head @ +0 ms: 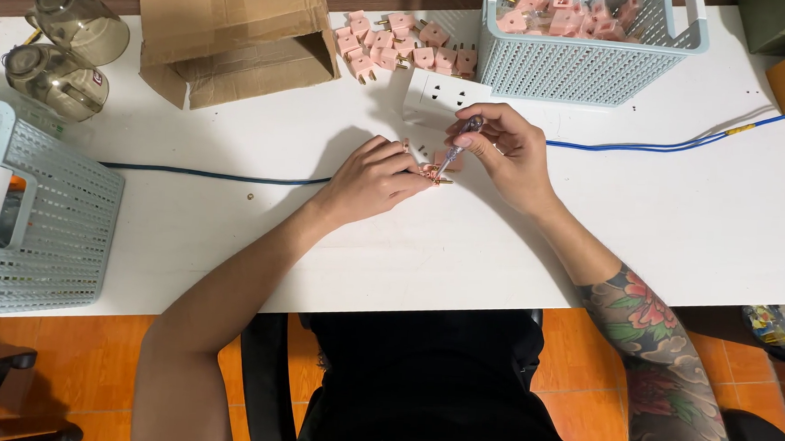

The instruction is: The person uses a screwdriver to tighten screws on small pink electrical adapters placed on a white desk. They then insert the assembled adapter into a white power strip to test the connection.

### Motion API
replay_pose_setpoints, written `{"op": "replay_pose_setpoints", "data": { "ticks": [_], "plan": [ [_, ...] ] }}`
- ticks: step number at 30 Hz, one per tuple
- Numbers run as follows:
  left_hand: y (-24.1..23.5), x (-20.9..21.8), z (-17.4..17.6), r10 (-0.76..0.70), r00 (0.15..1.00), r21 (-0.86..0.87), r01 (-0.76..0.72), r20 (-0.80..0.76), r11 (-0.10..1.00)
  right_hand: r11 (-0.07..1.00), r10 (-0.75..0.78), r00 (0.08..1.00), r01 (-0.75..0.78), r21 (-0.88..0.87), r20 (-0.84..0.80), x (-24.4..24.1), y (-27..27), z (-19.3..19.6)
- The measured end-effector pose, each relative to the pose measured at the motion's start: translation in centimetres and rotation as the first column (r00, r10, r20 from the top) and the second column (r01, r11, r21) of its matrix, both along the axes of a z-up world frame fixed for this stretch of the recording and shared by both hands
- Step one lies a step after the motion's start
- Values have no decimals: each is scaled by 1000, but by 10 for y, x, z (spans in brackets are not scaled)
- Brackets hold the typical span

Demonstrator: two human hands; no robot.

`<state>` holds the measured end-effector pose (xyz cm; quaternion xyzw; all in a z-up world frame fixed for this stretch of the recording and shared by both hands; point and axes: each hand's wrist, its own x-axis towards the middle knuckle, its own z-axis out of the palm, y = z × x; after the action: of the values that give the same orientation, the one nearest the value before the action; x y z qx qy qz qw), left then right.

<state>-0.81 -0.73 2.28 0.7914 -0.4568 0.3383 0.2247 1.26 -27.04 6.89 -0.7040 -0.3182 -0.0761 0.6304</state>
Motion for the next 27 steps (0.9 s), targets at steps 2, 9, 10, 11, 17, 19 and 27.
{"op": "replay_pose_setpoints", "data": {
  "ticks": [2, 9, 10, 11, 17, 19, 27],
  "plan": [
    [-1, -1, 2, 0, 1000, -6, 0, -1, 1000, 1000, -11, 1000, 11, 9, 9, 1, 1, -3],
    [0, 0, -1, 7, 1000, 2, -7, -5, 1000, 1000, -15, 997, 17, -17, 74, 1, 1, -8],
    [0, 1, -1, 3, 1000, 6, -3, -12, 1000, 1000, -14, 996, 15, -14, 87, 1, 2, -8],
    [0, 1, -1, 0, 1000, 9, 0, -19, 1000, 1000, -12, 995, 13, -11, 100, 1, 3, -8],
    [1, 4, -5, -11, 1000, 9, 11, -18, 1000, 996, -32, 955, 55, -67, 294, 0, 4, -10],
    [2, 3, -5, -14, 1000, 15, 14, -23, 1000, 995, -12, 953, 41, -91, 304, -8, 8, 4],
    [1, 2, -2, -17, 1000, 20, 18, -21, 1000, 995, 15, 946, 19, -102, 324, -7, 12, -3]
  ]
}}
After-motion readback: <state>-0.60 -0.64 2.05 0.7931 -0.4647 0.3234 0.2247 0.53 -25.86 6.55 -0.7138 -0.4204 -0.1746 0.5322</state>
